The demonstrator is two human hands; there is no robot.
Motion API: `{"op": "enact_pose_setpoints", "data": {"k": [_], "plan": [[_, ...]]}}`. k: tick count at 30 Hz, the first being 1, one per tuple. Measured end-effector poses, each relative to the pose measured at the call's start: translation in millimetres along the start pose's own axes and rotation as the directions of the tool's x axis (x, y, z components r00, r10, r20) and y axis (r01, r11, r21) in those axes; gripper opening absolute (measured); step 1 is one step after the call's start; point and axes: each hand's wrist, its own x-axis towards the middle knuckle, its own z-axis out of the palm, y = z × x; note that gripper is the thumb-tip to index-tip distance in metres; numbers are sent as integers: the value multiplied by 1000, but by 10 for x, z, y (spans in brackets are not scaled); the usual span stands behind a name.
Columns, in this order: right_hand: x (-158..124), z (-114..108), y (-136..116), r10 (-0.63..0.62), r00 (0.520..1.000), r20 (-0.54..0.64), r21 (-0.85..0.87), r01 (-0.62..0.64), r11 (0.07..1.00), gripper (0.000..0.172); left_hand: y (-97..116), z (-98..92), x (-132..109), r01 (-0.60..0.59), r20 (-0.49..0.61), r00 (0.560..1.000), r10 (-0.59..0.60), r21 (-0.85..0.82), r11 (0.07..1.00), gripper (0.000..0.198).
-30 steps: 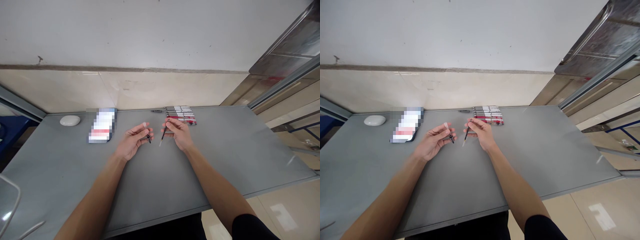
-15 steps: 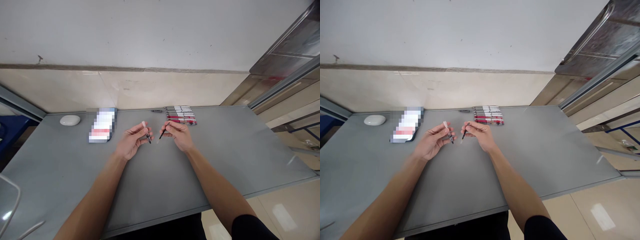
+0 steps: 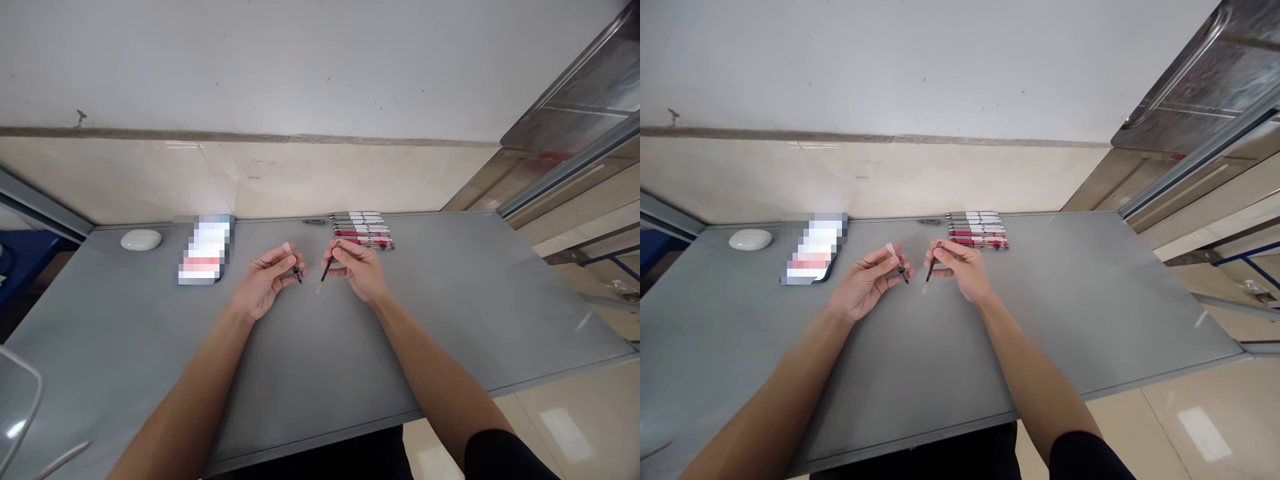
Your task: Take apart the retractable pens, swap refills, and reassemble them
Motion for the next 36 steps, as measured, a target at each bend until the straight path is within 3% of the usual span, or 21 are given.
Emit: {"op": "enact_pose_setpoints", "data": {"k": [13, 25, 36], "plan": [[33, -16, -3, 40, 995, -92, 2, -40, 999, 28, 8, 0, -14, 3, 34, 999, -4, 31, 1000, 25], [67, -61, 3, 53, 989, -141, 19, -50, 999, 30, 20, -19, 0, 2, 44, 999, 3, -115, 993, 19], [77, -52, 28, 43, 987, -153, 21, -40, 999, 29, 11, -11, 6, 20, 20, 1000, -18, -102, 995, 20]]}}
